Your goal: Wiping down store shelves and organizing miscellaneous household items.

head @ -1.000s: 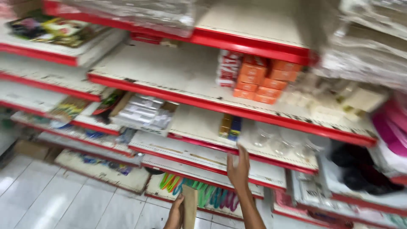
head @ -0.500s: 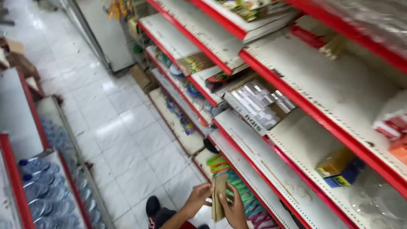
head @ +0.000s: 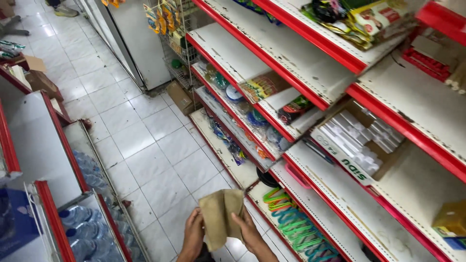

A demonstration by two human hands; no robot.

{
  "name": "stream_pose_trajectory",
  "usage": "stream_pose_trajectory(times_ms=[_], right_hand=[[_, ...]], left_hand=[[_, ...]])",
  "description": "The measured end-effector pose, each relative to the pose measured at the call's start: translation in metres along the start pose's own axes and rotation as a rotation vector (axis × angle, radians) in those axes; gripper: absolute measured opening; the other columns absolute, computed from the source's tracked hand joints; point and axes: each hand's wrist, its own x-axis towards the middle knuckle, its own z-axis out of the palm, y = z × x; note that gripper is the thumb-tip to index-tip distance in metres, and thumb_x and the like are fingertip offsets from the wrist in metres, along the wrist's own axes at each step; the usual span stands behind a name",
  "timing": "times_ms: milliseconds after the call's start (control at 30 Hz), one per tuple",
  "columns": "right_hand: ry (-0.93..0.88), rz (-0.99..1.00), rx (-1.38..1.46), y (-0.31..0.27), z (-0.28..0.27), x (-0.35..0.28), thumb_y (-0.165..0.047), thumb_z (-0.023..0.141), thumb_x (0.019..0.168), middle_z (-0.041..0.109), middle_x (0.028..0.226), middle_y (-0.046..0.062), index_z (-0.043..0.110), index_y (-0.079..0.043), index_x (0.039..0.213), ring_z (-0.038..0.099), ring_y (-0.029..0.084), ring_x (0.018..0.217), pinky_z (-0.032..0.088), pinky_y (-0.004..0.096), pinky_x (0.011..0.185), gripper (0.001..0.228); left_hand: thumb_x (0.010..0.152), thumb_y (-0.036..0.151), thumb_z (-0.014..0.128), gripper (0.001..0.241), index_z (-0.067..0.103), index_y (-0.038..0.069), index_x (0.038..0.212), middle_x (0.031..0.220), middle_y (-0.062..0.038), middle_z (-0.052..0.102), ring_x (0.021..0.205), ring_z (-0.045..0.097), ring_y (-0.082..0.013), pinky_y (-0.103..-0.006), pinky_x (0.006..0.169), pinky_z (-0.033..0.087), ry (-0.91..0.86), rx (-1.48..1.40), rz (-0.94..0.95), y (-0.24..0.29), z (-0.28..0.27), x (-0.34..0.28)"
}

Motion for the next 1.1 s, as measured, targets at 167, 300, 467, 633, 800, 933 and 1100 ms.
stream_pose_trajectory(times_ms=[167,300,467,633,800,933,1100], right_hand=[[0.145,0.087,0.215,-0.045,0.041,0.026,-0.024,0.061,0.092,0.067,0.129,0.025,0.059,0.006,0.137,0.062,0.033,0.116,0.047,0.046,0.102,0.054],[0.057,0.029,0.266,-0.083,0.074,0.041,-0.024,0.055,0.098,0.074,0.117,0.023,0.053,-0.003,0.141,0.072,0.031,0.088,0.058,0.038,0.072,0.048],[0.166,0.021,0.209,-0.101,0.092,0.073,-0.017,0.059,0.096,0.067,0.134,0.016,0.055,-0.002,0.147,0.062,0.023,0.114,0.047,0.033,0.097,0.054],[-0.1,-0.042,-0.033,-0.12,0.114,0.124,-0.036,0.049,0.099,0.052,0.156,0.015,0.046,-0.003,0.152,0.048,0.025,0.142,0.034,0.039,0.118,0.063],[-0.061,0.084,-0.418,-0.15,0.132,0.191,-0.054,0.038,0.099,0.054,0.156,0.011,0.052,-0.001,0.147,0.05,0.022,0.143,0.036,0.033,0.119,0.073],[-0.375,-0.33,-0.385,-0.201,0.158,0.236,-0.031,0.037,0.108,0.056,0.125,0.006,0.054,-0.002,0.139,0.047,0.015,0.109,0.037,0.032,0.094,0.046],[-0.351,-0.436,-0.497,-0.209,0.154,0.281,-0.03,0.047,0.108,0.047,0.083,0.0,0.06,-0.004,0.103,0.042,0.012,0.075,0.037,0.03,0.069,0.03]], left_hand=[[0.102,0.047,0.035,0.063,0.054,0.002,0.142,0.127,-0.023,0.067,0.101,0.061,-0.0309,-0.0442,0.084,0.05,-0.017,-0.05,0.0,0.097,-0.007,0.018],[0.097,0.031,0.051,0.054,0.047,0.011,0.146,0.136,-0.019,0.067,0.114,0.073,-0.0352,-0.0465,0.088,0.062,-0.181,0.15,0.073,0.151,0.006,0.034],[0.076,0.061,0.076,0.115,0.013,0.019,0.162,0.163,-0.025,0.031,0.146,0.039,-0.0475,-0.0617,0.112,0.039,-0.479,0.352,0.162,0.18,0.033,0.059],[0.086,0.038,0.074,0.11,-0.004,0.025,0.163,0.163,-0.03,0.026,0.144,0.038,-0.0519,-0.0656,0.107,0.04,-0.475,0.408,0.229,0.202,0.05,0.112],[0.084,0.037,0.074,0.108,0.0,0.031,0.162,0.162,-0.025,0.03,0.139,0.047,-0.0461,-0.0599,0.102,0.052,-0.284,0.541,0.193,0.246,0.056,0.167],[0.086,0.028,0.074,0.096,0.015,0.027,0.162,0.145,-0.019,0.053,0.133,0.055,-0.0293,-0.0463,0.106,0.047,-0.158,0.487,0.31,0.266,0.054,0.224],[0.089,0.026,0.071,0.095,0.011,0.022,0.162,0.149,-0.024,0.047,0.131,0.054,-0.035,-0.0539,0.113,0.039,-0.25,0.455,0.331,0.279,0.053,0.276]])
